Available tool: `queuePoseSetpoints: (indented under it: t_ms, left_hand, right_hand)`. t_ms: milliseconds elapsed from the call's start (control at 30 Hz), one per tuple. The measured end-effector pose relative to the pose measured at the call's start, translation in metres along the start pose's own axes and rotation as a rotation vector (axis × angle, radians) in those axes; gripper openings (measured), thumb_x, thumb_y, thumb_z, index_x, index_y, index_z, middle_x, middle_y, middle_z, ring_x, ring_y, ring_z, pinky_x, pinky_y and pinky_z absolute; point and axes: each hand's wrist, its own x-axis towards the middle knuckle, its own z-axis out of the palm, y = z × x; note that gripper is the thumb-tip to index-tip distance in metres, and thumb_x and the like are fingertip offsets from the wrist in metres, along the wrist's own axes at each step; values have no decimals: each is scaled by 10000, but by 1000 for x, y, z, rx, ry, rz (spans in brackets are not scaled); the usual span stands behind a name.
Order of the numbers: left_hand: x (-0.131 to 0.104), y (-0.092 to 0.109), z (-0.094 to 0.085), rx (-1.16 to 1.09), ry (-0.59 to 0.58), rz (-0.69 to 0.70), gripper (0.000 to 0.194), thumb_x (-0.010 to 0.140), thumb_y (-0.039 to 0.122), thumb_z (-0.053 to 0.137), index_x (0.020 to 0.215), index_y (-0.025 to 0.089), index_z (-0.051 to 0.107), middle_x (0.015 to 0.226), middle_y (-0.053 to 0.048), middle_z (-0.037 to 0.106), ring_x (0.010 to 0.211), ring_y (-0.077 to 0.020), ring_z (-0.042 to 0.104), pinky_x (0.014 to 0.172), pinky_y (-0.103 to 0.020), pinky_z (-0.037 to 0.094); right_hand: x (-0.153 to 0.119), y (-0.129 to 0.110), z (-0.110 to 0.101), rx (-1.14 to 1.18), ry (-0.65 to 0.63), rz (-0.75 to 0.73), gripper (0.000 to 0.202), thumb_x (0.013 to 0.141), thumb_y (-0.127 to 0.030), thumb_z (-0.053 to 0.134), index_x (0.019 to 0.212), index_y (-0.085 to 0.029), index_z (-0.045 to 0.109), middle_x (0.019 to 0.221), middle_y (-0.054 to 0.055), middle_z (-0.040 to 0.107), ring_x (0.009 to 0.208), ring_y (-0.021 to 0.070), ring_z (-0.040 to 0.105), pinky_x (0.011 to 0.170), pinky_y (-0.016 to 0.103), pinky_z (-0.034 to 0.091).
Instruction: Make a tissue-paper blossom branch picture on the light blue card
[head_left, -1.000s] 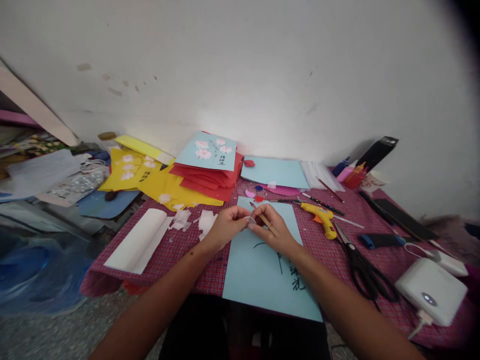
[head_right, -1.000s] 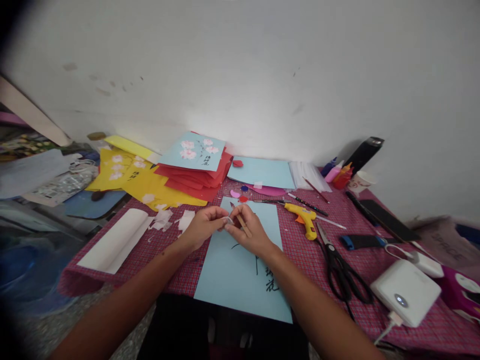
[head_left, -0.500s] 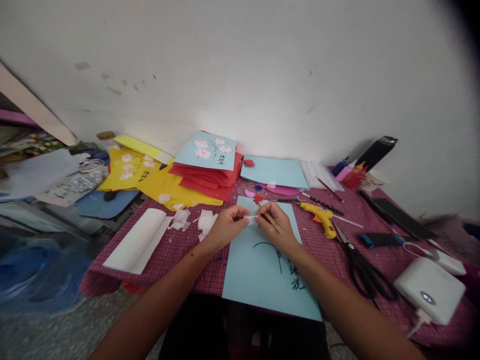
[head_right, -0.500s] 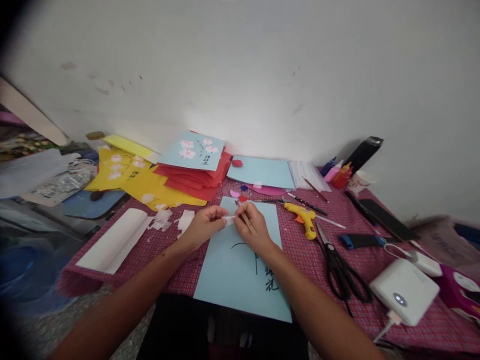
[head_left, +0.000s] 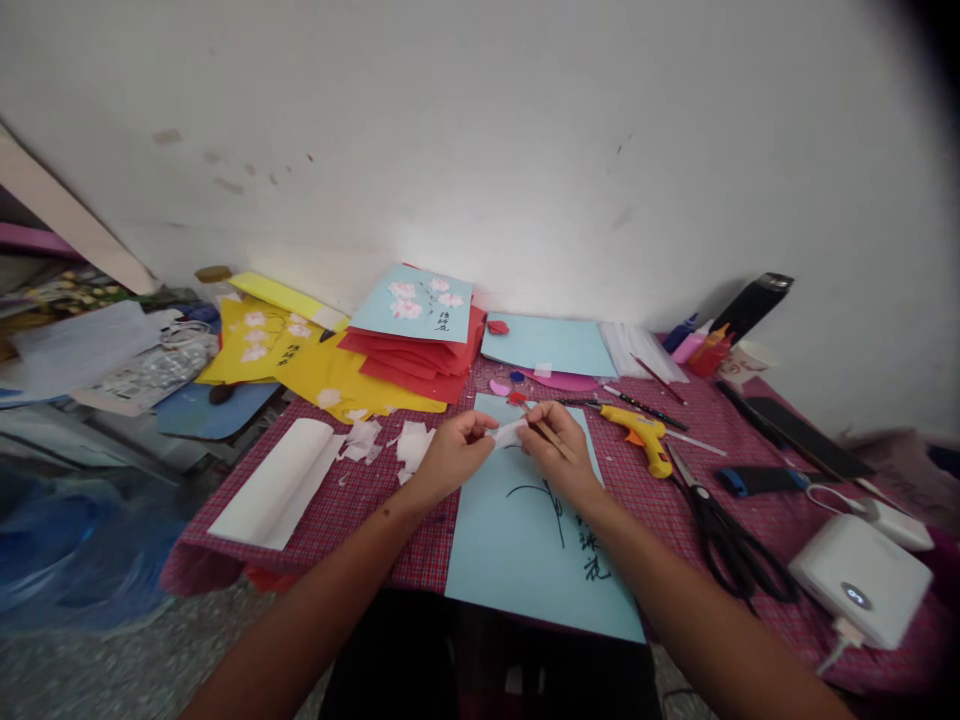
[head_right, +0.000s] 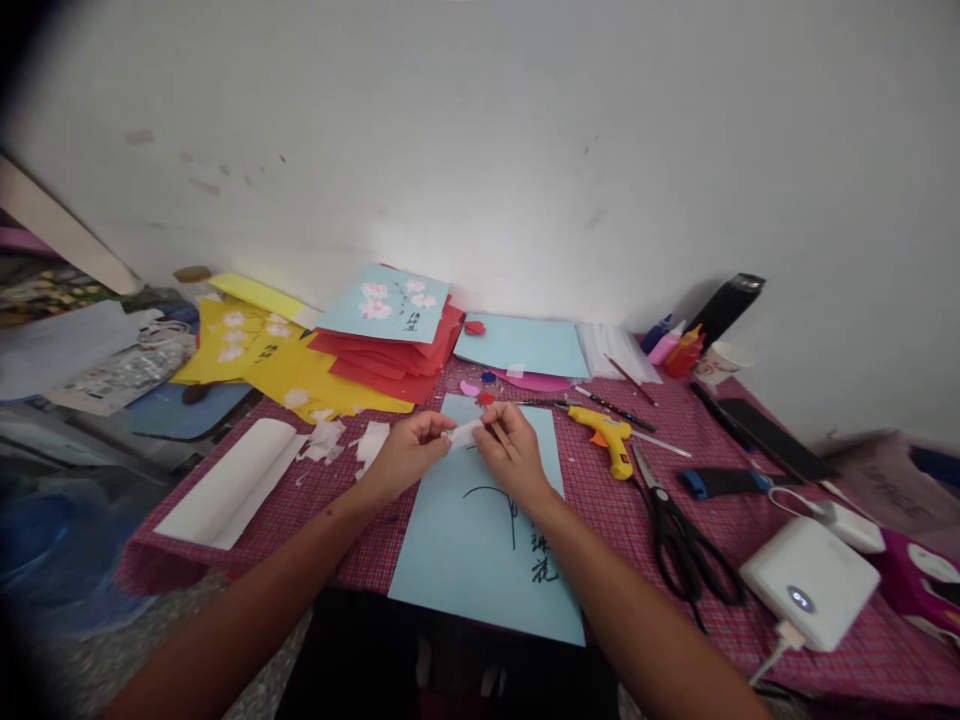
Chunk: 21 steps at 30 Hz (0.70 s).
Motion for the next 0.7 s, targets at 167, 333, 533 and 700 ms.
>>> queuePoseSetpoints:
  t_ms: [167, 333, 533, 700]
  left_hand:
    - [0, -1, 0, -35, 19, -14, 228, 762, 224, 596, 972, 161, 660, 682, 29, 582, 553, -81, 469, 512, -197, 341]
    - [1, 1, -2, -87, 69, -20, 211, 760, 230, 608, 940, 149, 681, 680, 16, 604, 571, -91, 493, 530, -201, 367]
    - [6, 2, -10, -312, 284, 78, 135, 780, 259, 630, 852, 146, 647, 674, 14, 596, 589, -85, 505, 578, -204, 395]
    - [9, 0, -12, -454, 262, 22, 117, 746, 238, 658, 814, 147, 633, 660, 16, 591, 576, -85, 515, 572, -210, 403]
  right_hand:
    - [1, -2, -2, -23, 63, -5, 175, 801, -243, 626, 891, -232, 475, 656, -59, 499, 553, 124, 495, 524, 244, 385]
    - [4, 3, -8, -53, 93, -19, 175, 818, -249, 607, 909, -236, 459, 680, -54, 497, 551, 126, 488, 519, 242, 381]
    - [0, -3, -8, -307, -247, -92, 108, 824, -220, 590, 864, -225, 490, 698, -41, 485, 586, 122, 440, 554, 234, 348]
    - [-9, -11, 2, -366, -488, -127, 99, 821, -177, 582, 857, -221, 502, 718, -36, 501, 621, 124, 449, 582, 234, 355]
